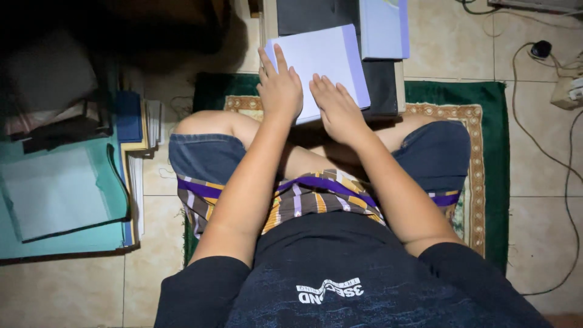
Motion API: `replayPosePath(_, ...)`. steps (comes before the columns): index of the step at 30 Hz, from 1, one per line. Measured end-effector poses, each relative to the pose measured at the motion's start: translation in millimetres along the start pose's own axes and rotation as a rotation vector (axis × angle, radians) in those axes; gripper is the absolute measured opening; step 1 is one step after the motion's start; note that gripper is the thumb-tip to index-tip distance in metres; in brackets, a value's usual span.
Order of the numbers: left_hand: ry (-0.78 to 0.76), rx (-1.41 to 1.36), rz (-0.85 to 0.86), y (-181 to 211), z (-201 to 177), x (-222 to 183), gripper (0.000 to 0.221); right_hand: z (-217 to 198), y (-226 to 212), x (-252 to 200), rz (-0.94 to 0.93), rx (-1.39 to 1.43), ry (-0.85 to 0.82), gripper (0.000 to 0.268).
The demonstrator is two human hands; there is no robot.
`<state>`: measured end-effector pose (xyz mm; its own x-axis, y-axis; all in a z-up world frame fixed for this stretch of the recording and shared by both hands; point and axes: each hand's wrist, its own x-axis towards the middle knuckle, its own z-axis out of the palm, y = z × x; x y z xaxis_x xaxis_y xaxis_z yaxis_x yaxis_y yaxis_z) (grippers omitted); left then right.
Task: Organizing and aligning a stack of papers on the floor
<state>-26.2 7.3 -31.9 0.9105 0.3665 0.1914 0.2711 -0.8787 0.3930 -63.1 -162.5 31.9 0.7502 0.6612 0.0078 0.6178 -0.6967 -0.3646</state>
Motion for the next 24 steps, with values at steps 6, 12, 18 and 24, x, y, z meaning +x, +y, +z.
replayPosePath(6,0.003,0.008,0.024,-4,7,1,0.069,-12,15,60,0.058,0.003,-0.087,0.066)
replayPosePath(12,-0.028,-0.073,-0.009,-3,0,2,0.062,-13,33,95,0.06,-0.006,-0.012,0.065)
replayPosePath(18,0.029,0.143,0.02,0,-6,-1,0.06,2,61,47,0.15,-0.158,0.321,0.046)
replayPosePath(24,0.021,0.192,0.444,24,4,-16,0.059,4,60,49,0.162,-0.184,0.248,0.054)
